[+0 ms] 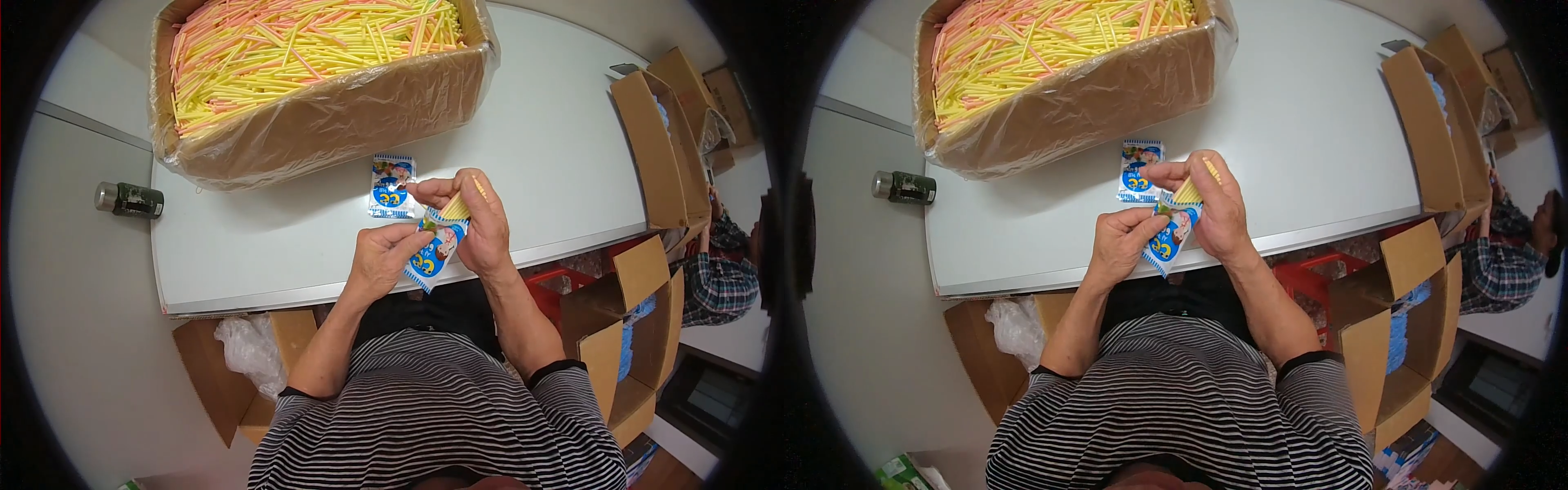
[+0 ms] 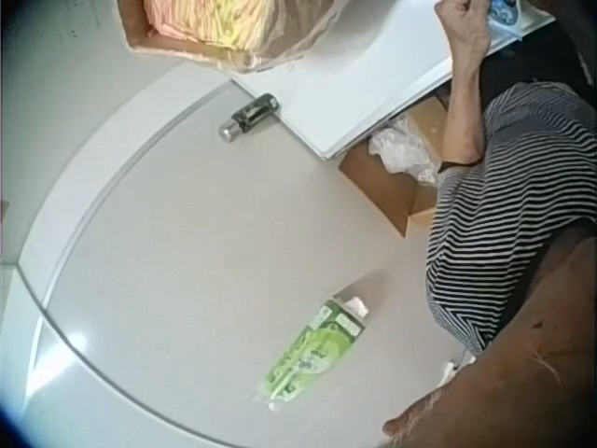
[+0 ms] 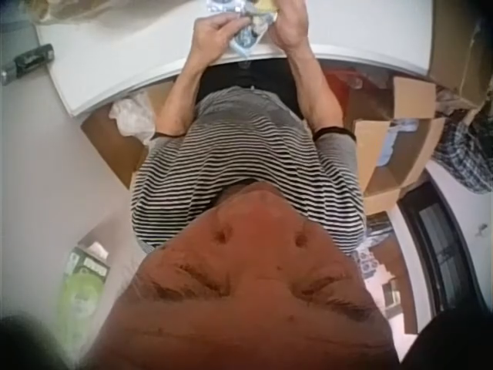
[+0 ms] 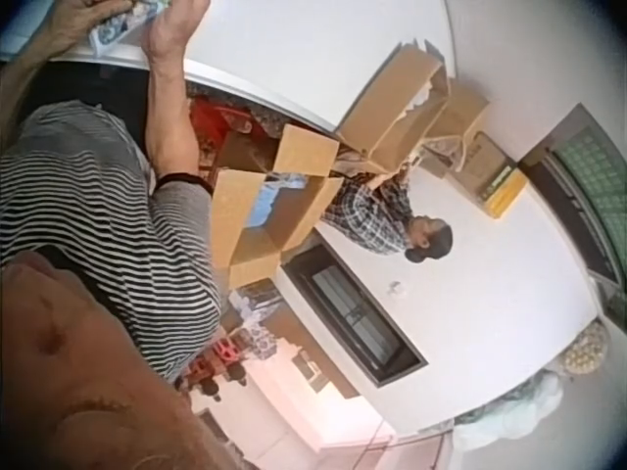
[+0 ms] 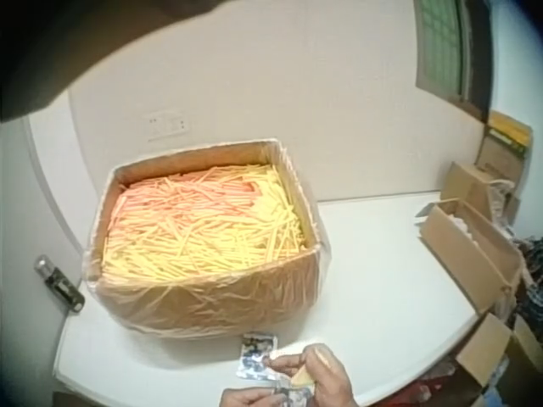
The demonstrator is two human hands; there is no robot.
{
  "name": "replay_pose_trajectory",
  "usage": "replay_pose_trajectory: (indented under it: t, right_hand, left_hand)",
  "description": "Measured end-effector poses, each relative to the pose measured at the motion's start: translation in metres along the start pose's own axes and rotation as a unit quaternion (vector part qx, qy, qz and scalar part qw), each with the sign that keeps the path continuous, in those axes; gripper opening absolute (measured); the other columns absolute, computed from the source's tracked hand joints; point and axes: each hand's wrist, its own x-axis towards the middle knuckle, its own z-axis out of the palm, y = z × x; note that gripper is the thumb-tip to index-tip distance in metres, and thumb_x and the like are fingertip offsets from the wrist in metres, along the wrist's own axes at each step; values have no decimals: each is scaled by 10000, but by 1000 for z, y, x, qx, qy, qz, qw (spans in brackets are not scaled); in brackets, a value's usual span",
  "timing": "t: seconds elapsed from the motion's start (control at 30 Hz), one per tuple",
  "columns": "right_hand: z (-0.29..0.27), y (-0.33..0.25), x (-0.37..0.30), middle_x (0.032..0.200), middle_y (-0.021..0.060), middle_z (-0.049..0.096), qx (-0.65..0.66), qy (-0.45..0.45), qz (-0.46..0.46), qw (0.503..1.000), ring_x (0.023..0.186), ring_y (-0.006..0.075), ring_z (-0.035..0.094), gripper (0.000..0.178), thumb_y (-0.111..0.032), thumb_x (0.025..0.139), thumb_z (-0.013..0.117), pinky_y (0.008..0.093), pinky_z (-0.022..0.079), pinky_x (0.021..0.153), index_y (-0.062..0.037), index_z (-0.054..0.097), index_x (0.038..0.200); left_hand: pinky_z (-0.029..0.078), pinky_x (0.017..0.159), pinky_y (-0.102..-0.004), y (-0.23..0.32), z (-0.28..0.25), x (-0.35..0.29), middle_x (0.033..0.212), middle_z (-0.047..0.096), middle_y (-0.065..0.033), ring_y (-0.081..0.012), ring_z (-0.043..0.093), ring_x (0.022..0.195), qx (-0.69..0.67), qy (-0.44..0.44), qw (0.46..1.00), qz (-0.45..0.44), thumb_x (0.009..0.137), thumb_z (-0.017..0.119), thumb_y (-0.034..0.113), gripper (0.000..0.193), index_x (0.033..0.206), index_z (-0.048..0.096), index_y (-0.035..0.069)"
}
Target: The recorder packages small colorful items into small blue bags and places them into a cardboard box.
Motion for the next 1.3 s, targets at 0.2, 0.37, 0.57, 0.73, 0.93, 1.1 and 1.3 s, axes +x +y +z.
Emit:
replay_pose_trajectory:
  t: [0.2, 0.37, 0.57, 0.73, 0.93, 1.1, 1.3]
  right_hand:
    - [-4, 2, -2, 1163, 258, 649, -26, 15, 111, 993, 1144, 339, 632, 300, -303, 1091, 374, 470, 478, 1033, -32, 495, 1054]
    - [-9, -6, 9, 1195, 234, 644, 157, 15, 190, 969, 1199, 319, 599, 297, -283, 1066, 440, 457, 487, 1035, -24, 569, 997]
    - [-18, 5, 9, 1220, 233, 636, -53, 9, 199, 979, 1235, 318, 577, 376, -300, 1072, 387, 447, 458, 1076, 2, 581, 1184]
    - [-15, -6, 1, 1261, 213, 624, 97, 28, 193, 976, 1248, 295, 567, 405, -281, 1063, 418, 428, 454, 1077, 14, 528, 1319]
    - [-24, 8, -15, 1022, 49, 708, -323, 59, 86, 941, 887, 89, 631, 225, -121, 922, 724, 248, 515, 812, 30, 698, 1087]
    - [-73, -37, -9, 1041, 77, 704, -394, 157, -92, 901, 907, 97, 637, 216, -60, 932, 699, 245, 521, 823, 20, 682, 1132]
    - [-139, -52, -20, 1059, 71, 687, -404, 186, -107, 889, 952, 115, 639, 236, -28, 941, 678, 254, 521, 860, 18, 642, 1169]
  left_hand:
    - [534, 688, -215, -9, 6, 4, 895, 740, -50, -68, 653, 775, -55, 31, 998, -1, 941, 704, 121, 213, 1085, 739, -32]
    - [541, 716, -220, -15, 9, 10, 927, 740, -66, -77, 658, 796, -60, 53, 997, 10, 938, 711, 120, 232, 1102, 728, -44]
    - [548, 720, -224, -17, 15, 14, 928, 739, -75, -88, 666, 810, -73, 71, 995, 12, 939, 708, 112, 238, 1109, 719, -54]
    - [542, 717, -218, -23, 18, 18, 930, 736, -87, -86, 664, 809, -143, 111, 983, 22, 953, 691, 109, 231, 1105, 703, -64]
    - [534, 701, -234, -19, 25, 29, 925, 731, -93, -103, 665, 796, -155, 174, 969, 86, 957, 677, 96, 184, 1065, 703, -51]
    - [527, 689, -288, -7, -8, 40, 941, 701, -125, -181, 664, 721, 177, 285, 930, 153, 892, 732, 156, 212, 1020, 713, -12]
    - [522, 734, -355, -29, -42, 56, 1078, 692, -191, -256, 665, 793, 377, 324, 862, 95, 837, 788, 333, 455, 1084, 702, -38]
